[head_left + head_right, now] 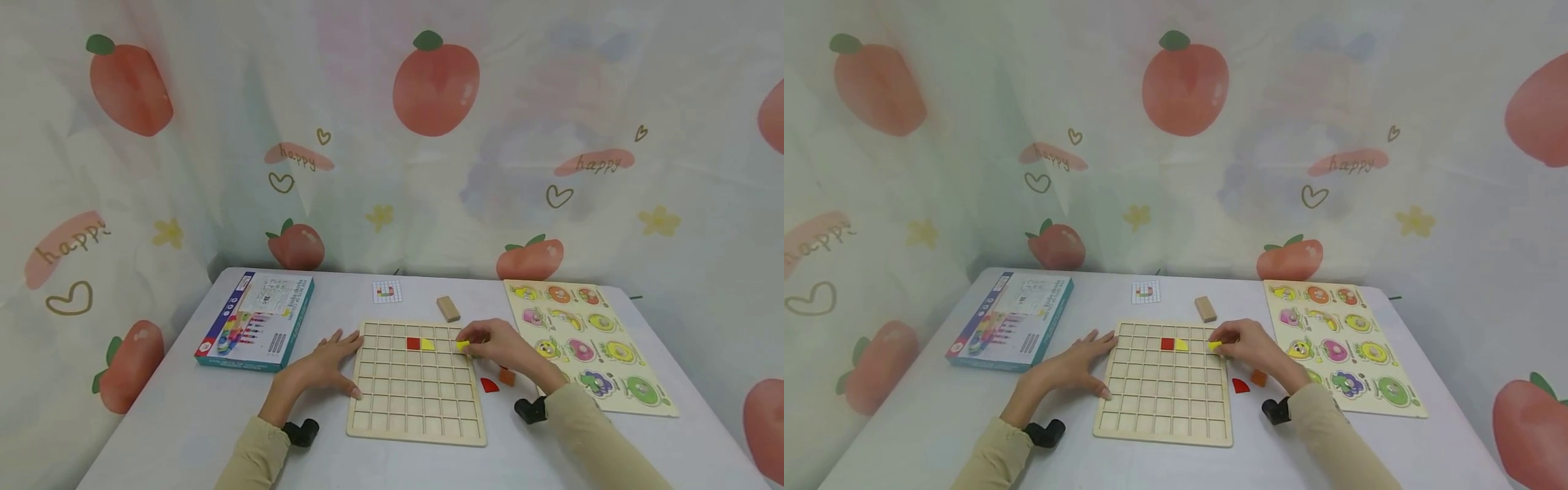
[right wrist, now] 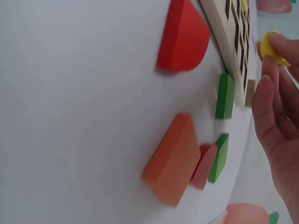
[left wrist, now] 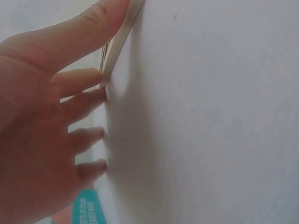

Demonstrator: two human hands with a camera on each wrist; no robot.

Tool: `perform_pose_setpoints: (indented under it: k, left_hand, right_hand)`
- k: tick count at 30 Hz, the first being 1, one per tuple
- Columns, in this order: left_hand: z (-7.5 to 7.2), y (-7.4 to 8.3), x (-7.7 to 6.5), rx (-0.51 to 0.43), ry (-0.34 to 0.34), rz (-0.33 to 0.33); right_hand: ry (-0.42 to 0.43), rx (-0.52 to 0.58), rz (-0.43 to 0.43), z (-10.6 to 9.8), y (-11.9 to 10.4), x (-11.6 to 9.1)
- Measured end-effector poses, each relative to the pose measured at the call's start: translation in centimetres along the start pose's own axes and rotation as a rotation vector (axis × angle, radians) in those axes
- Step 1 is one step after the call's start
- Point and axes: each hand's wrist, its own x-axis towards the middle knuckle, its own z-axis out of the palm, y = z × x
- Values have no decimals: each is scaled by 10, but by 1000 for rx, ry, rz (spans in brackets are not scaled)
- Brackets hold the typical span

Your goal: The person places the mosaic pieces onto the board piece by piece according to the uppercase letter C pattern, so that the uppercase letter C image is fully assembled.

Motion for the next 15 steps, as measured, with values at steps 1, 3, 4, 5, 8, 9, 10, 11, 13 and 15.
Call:
perform_pose_setpoints:
  k: [1, 3, 4, 5, 8, 9, 10, 11, 13, 15]
  left_hand:
    - [0, 0, 0, -2, 0, 2]
    - [0, -1, 0, -1, 0, 5]
    - [0, -2, 0, 0, 0, 7]
    - [0, -2, 0, -2, 0, 7]
    - [-1, -1, -1, -8, -2, 7]
    - [-1, -1, -1, -8, -2, 8]
    - [-2, -1, -1, -9, -3, 9]
    - [-2, -1, -2, -12, -4, 9]
    - [-3, -1, -2, -13, -5, 16]
    - [-3, -1, -1, -13, -6, 21]
  right_hand:
    - [-2, 8, -8, 1, -1, 2]
    - [-10, 18, -30, 3, -4, 6]
    - [-18, 29, -37, 4, -6, 8]
    - [-25, 37, -45, 5, -7, 9]
    - [-45, 56, -64, 7, -11, 14]
    - [-53, 66, -77, 8, -12, 16]
    - [-57, 75, -83, 8, -14, 17]
    - [-59, 76, -94, 9, -15, 19]
    - [-58, 71, -103, 11, -16, 22]
    - [-51, 59, -96, 14, -19, 25]
